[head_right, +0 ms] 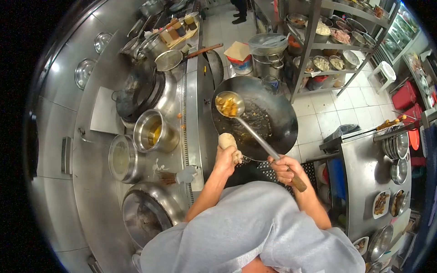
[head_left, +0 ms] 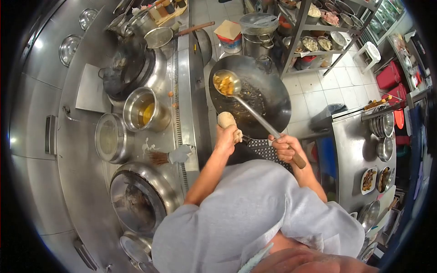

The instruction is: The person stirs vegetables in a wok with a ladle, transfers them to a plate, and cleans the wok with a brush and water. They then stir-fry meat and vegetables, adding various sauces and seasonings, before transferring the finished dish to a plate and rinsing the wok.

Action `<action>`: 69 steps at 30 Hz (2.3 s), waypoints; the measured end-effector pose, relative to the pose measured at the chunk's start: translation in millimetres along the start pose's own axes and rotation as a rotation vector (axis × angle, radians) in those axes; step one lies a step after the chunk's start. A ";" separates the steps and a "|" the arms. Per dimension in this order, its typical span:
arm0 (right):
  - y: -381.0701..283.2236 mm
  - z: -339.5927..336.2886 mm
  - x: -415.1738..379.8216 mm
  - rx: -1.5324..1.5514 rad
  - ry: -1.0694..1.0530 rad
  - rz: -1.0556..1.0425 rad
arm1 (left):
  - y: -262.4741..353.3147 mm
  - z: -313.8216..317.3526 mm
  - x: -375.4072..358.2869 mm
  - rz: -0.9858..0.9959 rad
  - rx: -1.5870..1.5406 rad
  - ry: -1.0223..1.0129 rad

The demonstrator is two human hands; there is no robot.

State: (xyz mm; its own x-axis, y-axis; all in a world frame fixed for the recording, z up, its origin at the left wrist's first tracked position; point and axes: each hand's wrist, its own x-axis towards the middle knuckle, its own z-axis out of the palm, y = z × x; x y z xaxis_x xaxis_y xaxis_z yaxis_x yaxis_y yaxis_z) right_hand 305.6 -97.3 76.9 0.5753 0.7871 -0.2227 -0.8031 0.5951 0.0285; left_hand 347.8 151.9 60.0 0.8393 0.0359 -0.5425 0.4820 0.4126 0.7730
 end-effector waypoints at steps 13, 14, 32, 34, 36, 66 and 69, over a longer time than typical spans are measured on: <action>1.7 24.7 -3.3 -0.993 0.710 -0.046 | -24.9 13.4 25.1 0.121 0.198 0.093; 6.5 31.8 -2.2 -0.689 0.515 -0.013 | -10.8 23.0 20.4 0.053 0.142 0.089; 162.9 95.0 -237.3 -0.423 1.073 -1.335 | -35.4 -41.0 150.5 -0.074 0.334 -0.462; 171.1 85.1 -258.2 -0.480 1.480 -1.295 | -26.6 -21.4 118.7 0.488 0.833 -0.620; 175.2 76.3 -271.2 -0.482 1.890 -1.172 | -19.3 -7.0 101.0 0.449 0.769 -0.608; 169.3 -1.7 -326.1 -0.406 2.291 -0.975 | -19.8 4.8 139.3 -0.145 0.320 -0.472; 165.6 -10.9 -296.6 -0.179 1.774 -1.522 | -22.6 6.1 147.6 -0.391 -0.027 -0.109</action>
State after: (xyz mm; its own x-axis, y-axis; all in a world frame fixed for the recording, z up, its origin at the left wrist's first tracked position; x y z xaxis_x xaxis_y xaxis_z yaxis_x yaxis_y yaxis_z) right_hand 0.3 -234.0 137.1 -0.0150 -0.9511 -0.3084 -0.1475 0.3072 -0.9402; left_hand 462.3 142.3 -35.5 0.6167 -0.2243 -0.7546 0.7643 0.4001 0.5057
